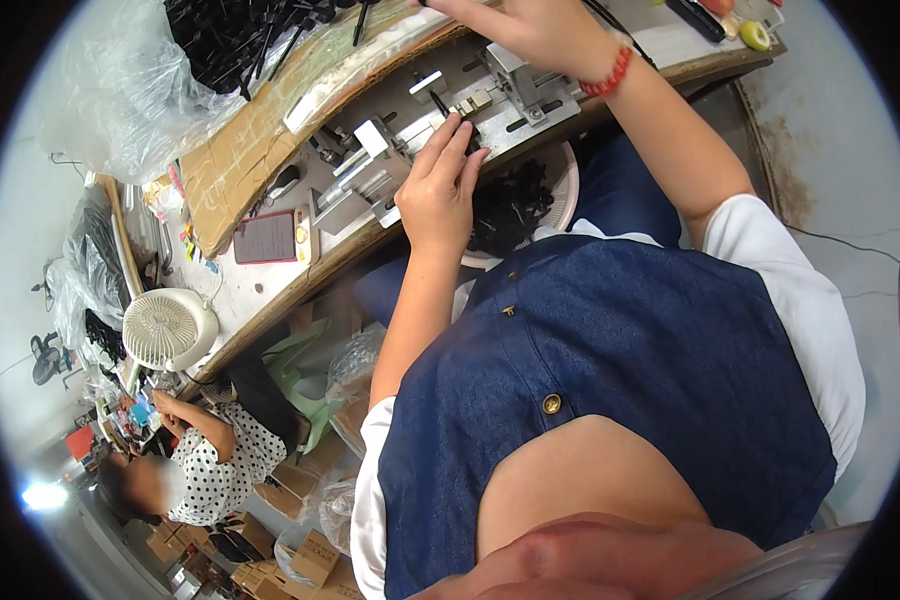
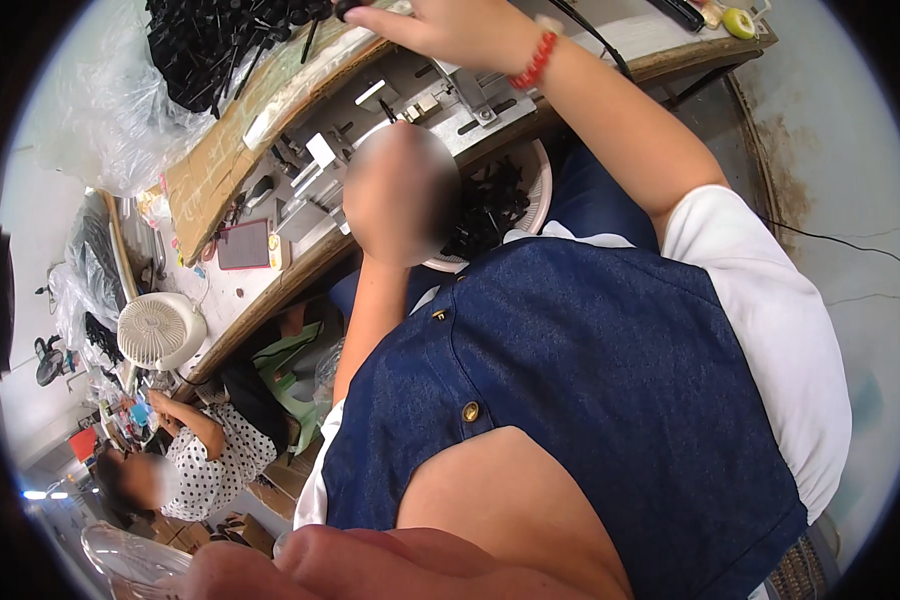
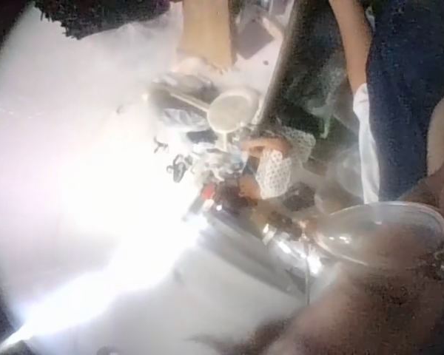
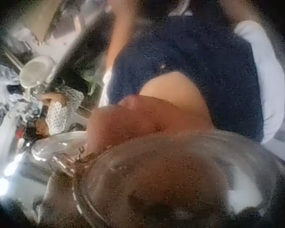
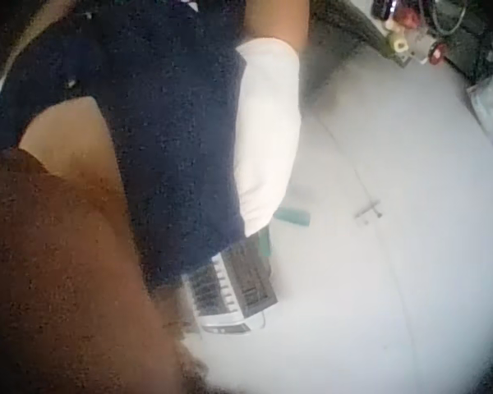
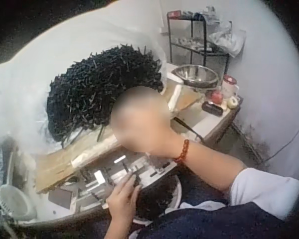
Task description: The person repeatedly picks up small black plastic components from a pile on the table and inserts them into a metal jig. They manipulate the parts with their hands to fit them into the device, then remove the assembled units and place them into a white bowl below. The process is continuous and repetitive.
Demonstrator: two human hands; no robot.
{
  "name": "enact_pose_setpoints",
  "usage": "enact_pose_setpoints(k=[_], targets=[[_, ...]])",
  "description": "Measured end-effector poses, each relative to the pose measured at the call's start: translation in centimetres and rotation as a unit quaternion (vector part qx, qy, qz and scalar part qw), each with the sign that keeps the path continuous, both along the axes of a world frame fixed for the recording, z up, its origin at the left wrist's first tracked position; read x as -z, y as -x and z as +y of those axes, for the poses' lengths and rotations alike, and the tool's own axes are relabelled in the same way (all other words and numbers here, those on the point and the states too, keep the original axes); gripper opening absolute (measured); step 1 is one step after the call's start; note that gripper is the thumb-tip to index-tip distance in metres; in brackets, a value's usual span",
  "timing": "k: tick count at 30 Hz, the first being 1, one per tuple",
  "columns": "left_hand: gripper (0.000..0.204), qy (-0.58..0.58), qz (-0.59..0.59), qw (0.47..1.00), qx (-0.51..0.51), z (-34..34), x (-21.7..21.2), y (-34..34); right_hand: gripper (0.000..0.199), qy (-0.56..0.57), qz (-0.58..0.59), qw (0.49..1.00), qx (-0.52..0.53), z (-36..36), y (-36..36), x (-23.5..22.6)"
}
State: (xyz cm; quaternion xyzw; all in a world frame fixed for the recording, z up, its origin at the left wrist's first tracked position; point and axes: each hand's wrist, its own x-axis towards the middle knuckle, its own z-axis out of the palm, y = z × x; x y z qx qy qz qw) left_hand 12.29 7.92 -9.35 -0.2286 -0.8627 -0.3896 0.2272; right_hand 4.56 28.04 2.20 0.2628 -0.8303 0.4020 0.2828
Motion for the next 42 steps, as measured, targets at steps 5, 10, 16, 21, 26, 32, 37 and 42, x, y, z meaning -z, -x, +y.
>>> enact_pose_setpoints(k=[5, 10, 16, 21, 26, 32, 37, 42], targets=[[0.032, 0.01, 0.005, 1.0, 0.027, -1.0, -3.3, 0.7, 0.022, -0.063, 0.013, 0.997, -0.03, 0.5, -5.1, 2.4], [0.023, 0.07, 0.166, 0.981, -0.075, -2.5, -9.7, 7.5, 0.024, -0.122, -0.002, 0.991, -0.052, -0.2, -8.6, 5.5], [0.04, 0.21, 0.049, 0.97, -0.109, -4.1, -12.2, 16.1, 0.026, -0.211, -0.005, 0.977, -0.02, -2.3, -8.8, 8.6], [0.028, 0.244, -0.026, 0.96, -0.138, -2.2, -13.2, 16.9, 0.018, -0.264, 0.054, 0.963, 0.032, -2.8, -7.7, 9.8], [0.031, 0.2, 0.032, 0.973, -0.113, -3.1, -12.4, 17.1, 0.018, -0.266, 0.063, 0.962, 0.02, -2.5, -7.5, 9.6], [0.028, -0.068, -0.061, 0.996, -0.024, -4.3, -11.6, 12.0, 0.03, -0.18, 0.08, 0.98, 0.018, -0.7, -3.2, 5.7], [0.026, -0.237, -0.133, 0.962, 0.016, -4.6, -10.5, 6.3, 0.02, -0.18, 0.12, 0.963, 0.163, 3.3, 7.0, 2.3], [0.026, -0.079, -0.042, 0.995, 0.048, -2.9, -5.1, 0.0, 0.022, -0.247, -0.038, 0.944, 0.216, 3.7, 11.1, 1.9]])
